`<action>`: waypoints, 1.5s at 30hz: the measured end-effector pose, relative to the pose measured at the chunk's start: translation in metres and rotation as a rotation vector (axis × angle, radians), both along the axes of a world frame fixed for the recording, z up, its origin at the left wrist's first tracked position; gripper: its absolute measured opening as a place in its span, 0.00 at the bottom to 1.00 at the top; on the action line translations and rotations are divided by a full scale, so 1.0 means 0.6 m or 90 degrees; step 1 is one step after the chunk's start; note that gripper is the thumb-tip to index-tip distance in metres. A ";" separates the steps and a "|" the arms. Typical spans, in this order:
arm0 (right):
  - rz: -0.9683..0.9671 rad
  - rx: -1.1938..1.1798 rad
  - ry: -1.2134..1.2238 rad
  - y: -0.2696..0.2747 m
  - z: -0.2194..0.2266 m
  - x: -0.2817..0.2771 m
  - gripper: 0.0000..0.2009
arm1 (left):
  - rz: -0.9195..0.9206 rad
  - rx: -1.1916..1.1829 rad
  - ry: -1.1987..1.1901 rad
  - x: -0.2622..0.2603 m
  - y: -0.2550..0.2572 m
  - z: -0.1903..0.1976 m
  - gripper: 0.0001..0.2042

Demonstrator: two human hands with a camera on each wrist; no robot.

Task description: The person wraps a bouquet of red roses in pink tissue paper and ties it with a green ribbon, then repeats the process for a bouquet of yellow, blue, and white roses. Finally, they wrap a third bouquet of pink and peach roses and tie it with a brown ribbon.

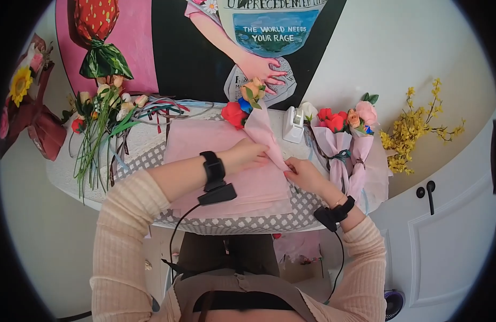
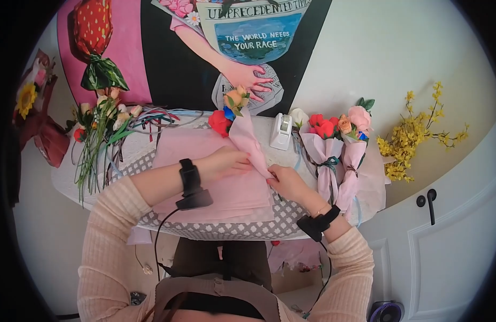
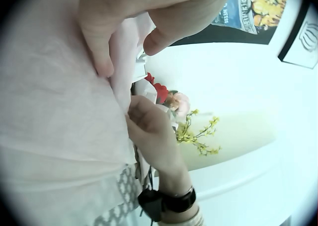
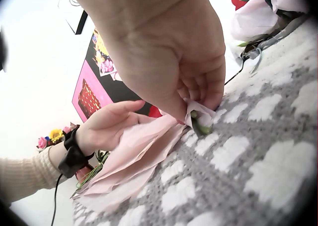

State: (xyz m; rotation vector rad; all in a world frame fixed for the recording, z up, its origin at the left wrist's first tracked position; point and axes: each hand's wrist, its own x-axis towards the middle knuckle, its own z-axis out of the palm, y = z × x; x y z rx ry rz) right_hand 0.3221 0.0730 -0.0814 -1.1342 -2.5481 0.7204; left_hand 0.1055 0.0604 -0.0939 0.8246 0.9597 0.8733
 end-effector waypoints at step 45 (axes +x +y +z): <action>0.255 -1.048 0.727 -0.269 -0.018 -0.145 0.18 | 0.215 0.325 -0.289 -0.048 -0.211 0.144 0.27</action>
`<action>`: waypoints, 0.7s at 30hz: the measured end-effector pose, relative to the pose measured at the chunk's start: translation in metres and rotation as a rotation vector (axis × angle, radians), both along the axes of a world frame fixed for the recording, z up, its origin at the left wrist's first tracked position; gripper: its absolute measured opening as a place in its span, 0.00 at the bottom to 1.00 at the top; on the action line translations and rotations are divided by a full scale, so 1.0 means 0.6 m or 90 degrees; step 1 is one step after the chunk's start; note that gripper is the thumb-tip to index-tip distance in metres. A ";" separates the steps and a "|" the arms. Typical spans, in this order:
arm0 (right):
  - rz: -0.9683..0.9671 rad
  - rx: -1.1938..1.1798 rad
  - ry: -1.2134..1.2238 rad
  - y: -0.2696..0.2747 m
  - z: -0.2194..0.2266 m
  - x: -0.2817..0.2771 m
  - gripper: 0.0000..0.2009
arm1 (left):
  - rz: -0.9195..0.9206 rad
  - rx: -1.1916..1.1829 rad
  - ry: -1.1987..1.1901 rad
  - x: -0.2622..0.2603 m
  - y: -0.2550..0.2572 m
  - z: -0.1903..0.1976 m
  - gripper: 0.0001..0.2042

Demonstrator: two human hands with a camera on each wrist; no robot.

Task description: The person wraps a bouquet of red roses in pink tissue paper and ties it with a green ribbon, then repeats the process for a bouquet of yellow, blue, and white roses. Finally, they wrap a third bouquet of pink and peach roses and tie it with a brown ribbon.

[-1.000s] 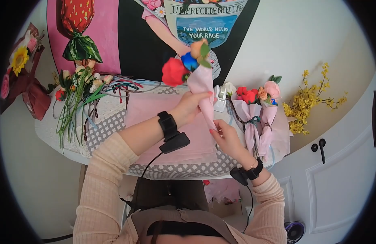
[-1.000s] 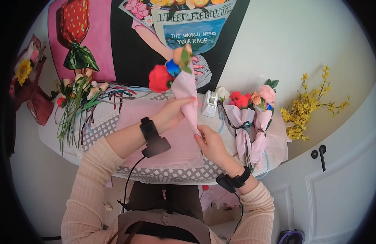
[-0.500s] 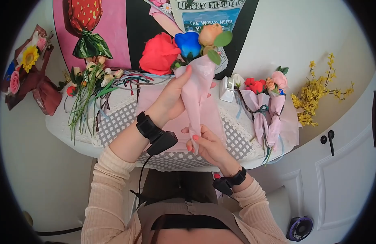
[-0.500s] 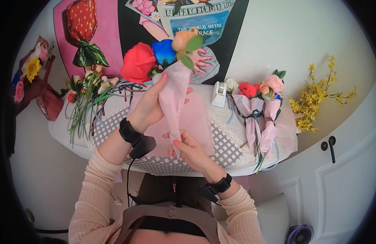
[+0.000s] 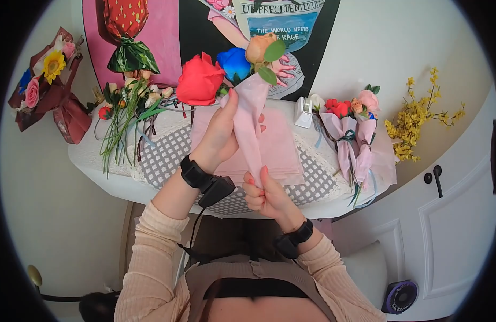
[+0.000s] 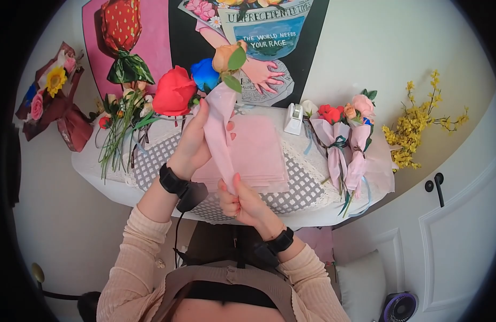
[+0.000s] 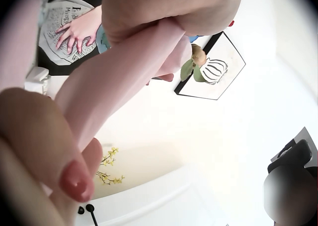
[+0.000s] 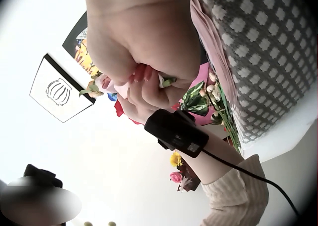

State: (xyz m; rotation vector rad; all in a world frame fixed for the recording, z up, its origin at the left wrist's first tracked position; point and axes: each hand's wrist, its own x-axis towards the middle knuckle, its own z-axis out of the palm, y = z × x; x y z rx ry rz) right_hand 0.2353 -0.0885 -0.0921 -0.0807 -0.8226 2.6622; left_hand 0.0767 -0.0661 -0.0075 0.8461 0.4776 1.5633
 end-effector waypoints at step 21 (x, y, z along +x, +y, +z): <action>-0.013 -0.114 -0.010 -0.028 -0.040 -0.012 0.14 | -0.099 -0.075 -0.158 -0.023 0.036 -0.081 0.13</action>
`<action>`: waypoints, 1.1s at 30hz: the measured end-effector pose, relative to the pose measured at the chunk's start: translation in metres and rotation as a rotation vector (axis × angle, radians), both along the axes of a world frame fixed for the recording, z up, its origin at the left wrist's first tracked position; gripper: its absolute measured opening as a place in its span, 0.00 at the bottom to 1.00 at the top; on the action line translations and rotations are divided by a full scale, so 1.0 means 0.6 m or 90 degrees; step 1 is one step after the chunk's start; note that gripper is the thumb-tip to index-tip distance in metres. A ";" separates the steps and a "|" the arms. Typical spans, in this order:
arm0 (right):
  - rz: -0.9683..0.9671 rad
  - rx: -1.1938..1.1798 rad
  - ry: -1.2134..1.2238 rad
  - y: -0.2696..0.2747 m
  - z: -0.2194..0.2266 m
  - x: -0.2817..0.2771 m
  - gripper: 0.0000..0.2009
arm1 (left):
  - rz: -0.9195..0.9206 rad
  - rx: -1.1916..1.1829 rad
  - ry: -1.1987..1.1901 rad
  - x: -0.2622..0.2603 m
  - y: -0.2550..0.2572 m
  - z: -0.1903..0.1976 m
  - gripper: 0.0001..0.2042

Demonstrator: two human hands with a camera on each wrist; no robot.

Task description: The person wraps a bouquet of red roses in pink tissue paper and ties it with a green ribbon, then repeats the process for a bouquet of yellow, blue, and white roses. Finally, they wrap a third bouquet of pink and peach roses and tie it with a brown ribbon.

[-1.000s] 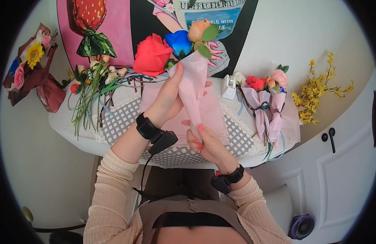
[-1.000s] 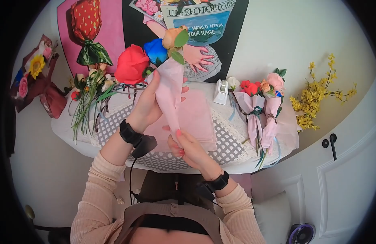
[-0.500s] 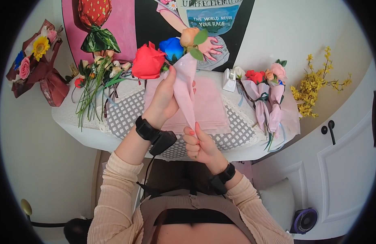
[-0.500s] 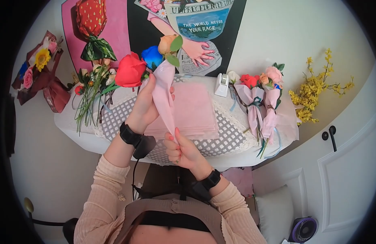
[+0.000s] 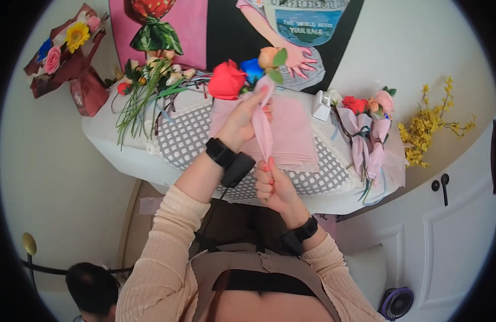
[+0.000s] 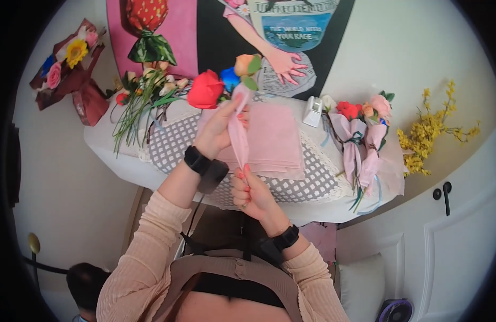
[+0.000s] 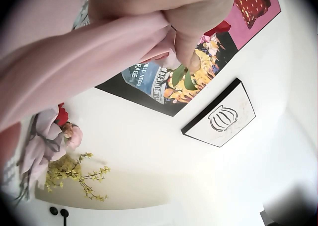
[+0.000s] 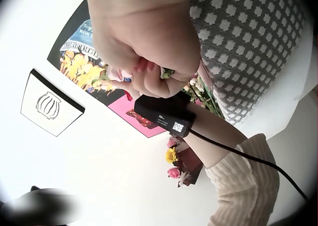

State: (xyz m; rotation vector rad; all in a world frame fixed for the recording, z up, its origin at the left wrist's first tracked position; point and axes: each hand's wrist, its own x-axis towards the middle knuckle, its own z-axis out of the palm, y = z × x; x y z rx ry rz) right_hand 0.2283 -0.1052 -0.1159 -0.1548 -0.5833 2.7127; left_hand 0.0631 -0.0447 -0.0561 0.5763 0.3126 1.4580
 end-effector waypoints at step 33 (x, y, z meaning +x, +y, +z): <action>-0.291 0.200 -0.166 0.013 -0.052 0.021 0.17 | -0.021 0.081 0.446 0.104 -0.076 -0.103 0.14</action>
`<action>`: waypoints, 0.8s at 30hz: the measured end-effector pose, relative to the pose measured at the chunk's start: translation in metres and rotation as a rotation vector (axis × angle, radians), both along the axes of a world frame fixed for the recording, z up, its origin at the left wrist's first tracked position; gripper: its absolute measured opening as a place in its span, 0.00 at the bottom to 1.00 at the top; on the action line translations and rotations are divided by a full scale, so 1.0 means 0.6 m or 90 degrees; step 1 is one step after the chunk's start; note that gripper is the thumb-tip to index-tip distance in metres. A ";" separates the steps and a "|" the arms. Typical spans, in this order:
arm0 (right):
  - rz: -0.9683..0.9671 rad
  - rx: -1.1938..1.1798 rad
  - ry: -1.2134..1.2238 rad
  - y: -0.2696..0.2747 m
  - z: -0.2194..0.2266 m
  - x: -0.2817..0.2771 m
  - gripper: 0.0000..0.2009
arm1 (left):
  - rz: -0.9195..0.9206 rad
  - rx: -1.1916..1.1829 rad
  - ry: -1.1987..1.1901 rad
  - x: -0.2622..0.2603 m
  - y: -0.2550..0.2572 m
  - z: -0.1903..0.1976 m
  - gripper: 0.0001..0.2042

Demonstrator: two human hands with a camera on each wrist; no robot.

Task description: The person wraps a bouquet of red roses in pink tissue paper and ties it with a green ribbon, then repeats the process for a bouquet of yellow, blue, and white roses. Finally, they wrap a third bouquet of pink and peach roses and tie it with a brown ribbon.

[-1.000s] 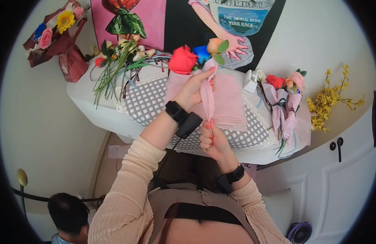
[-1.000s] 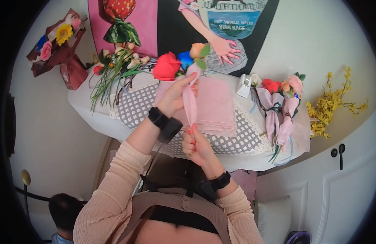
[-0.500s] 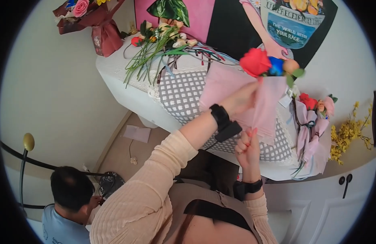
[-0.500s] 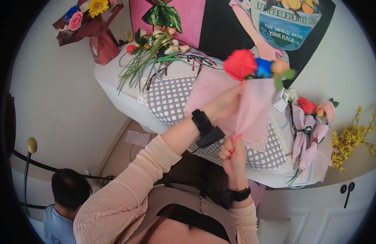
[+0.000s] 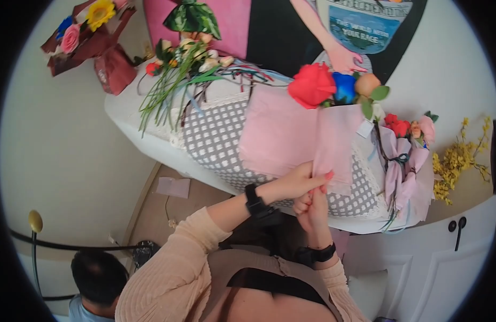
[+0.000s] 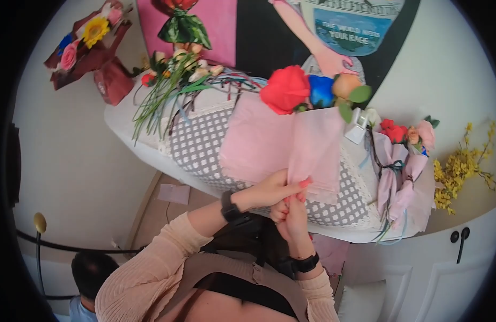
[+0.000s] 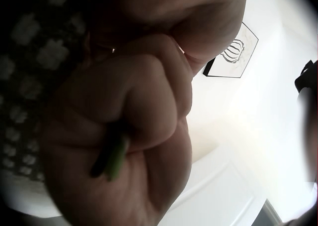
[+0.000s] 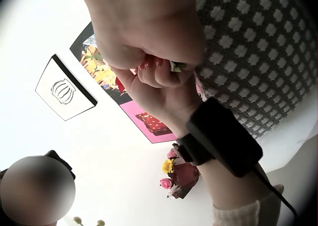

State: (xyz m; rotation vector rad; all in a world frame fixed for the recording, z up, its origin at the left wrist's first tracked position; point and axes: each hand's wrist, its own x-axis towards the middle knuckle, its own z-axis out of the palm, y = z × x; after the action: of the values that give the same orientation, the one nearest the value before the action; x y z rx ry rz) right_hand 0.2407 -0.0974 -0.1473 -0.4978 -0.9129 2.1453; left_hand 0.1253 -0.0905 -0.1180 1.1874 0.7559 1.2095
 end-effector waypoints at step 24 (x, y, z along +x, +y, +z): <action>0.229 -0.056 0.008 0.024 0.009 -0.005 0.13 | 0.024 0.043 0.072 -0.033 -0.034 0.013 0.20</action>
State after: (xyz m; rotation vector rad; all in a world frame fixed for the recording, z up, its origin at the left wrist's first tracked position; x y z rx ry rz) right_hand 0.2379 -0.0832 -0.1420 -0.3837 -0.9625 2.5181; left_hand 0.1053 -0.1108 -0.1104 1.3102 0.8312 1.2150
